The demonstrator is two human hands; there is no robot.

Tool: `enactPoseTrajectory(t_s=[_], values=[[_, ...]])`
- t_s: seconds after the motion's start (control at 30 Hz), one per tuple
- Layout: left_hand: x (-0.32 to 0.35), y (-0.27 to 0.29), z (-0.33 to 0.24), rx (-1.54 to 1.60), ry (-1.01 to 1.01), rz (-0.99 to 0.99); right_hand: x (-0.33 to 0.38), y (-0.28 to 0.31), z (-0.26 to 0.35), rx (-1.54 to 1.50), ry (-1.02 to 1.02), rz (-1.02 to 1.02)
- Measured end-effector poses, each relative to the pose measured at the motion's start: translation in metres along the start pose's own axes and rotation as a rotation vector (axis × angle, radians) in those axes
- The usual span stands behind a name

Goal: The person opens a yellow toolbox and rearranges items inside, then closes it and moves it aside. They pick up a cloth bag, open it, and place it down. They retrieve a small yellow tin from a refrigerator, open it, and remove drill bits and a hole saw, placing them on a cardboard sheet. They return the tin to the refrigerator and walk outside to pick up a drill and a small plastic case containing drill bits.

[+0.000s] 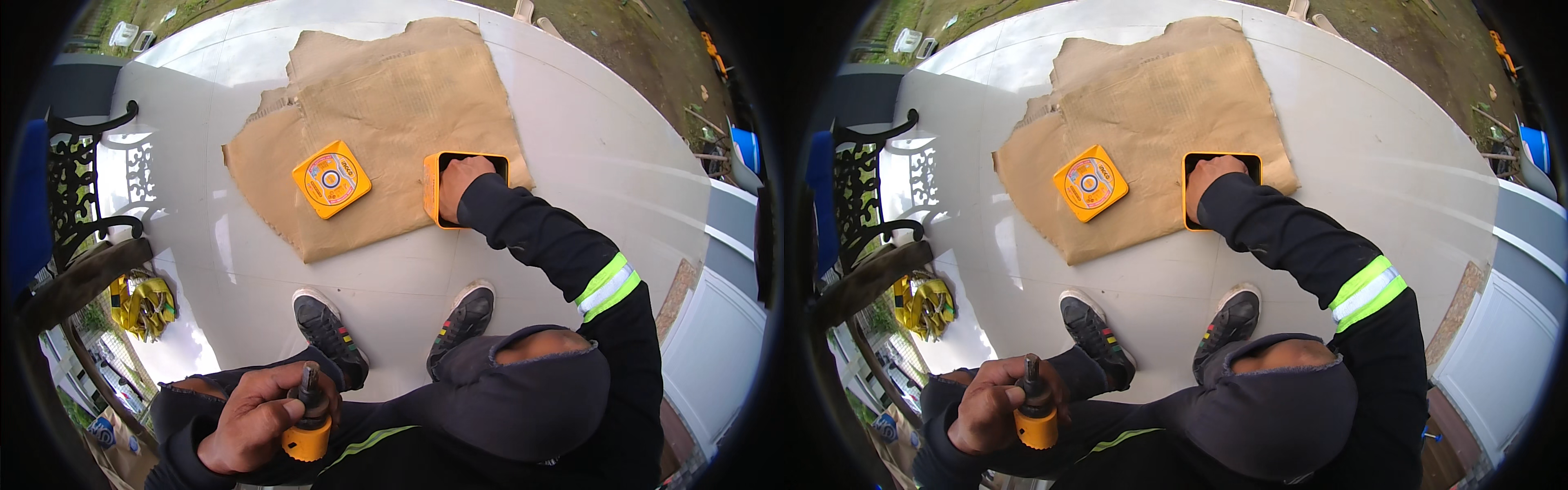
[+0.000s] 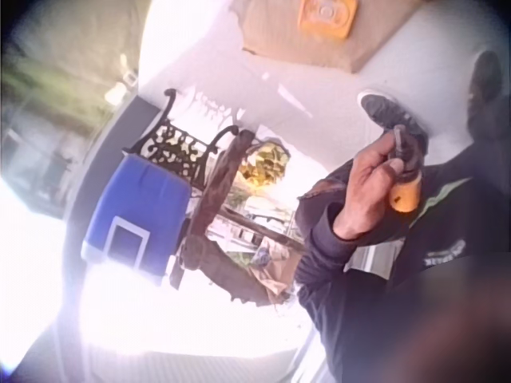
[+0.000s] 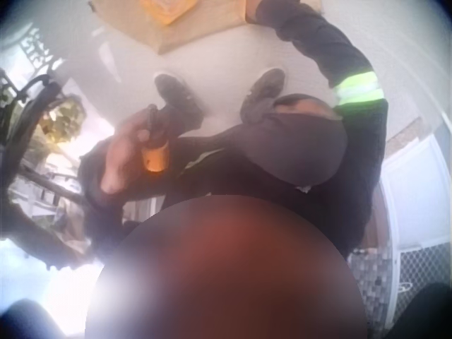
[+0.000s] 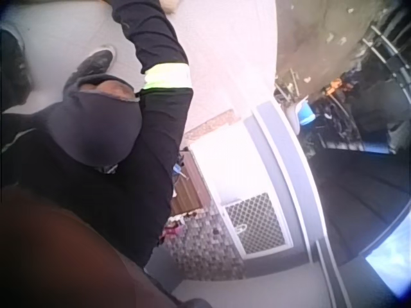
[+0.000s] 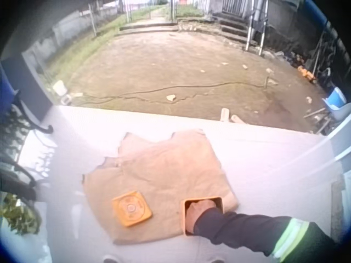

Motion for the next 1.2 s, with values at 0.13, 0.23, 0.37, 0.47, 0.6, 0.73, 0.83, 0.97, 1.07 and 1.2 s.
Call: enactPoseTrajectory(t_s=[0.13,0.23,0.37,0.47,0.6,0.73,0.83,0.97,1.07,1.2], values=[[-0.003,-0.002,0.007,0.006,-0.024,-0.042,0.016,0.013,-0.003,-0.006,0.025,-0.132],[-0.008,-0.005,0.005,-0.016,-0.089,-0.031,0.053,0.03,-0.004,-0.021,0.013,-0.395],[-0.01,-0.001,0.003,-0.077,-0.077,-0.102,0.134,0.047,-0.012,-0.16,-0.018,-0.669],[-0.011,0.0,-0.008,-0.235,-0.15,-0.209,0.188,0.048,-0.013,-0.39,0.143,-0.607],[-0.015,-0.009,-0.013,-0.445,-0.17,-0.42,0.191,0.029,0.035,-0.884,0.714,-0.15],[-0.028,-0.02,-0.017,-0.598,-0.177,-0.416,0.19,0.024,0.082,-1.143,1.126,0.04],[-0.034,-0.029,-0.02,-0.669,-0.205,-0.341,0.191,0.024,0.09,-1.214,1.242,0.063],[-0.029,-0.024,-0.024,-0.756,-0.178,-0.507,0.193,0.025,0.092,-1.235,1.328,0.101],[-0.033,-0.019,-0.015,-0.725,-0.051,-0.487,0.191,0.025,0.1,-1.234,1.373,0.182],[-0.034,-0.01,-0.011,-0.633,-0.023,-0.507,0.196,0.04,0.097,-1.163,1.498,0.009]])
Point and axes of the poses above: each hand's wrist, its own x-axis away from the middle knuckle, its own y-axis out of the back of the hand, z = x × y, the point moved 8 cm from there along -x, towards the middle knuckle, and after that the axes turned 4 degrees about z, right-handed, at the moved point
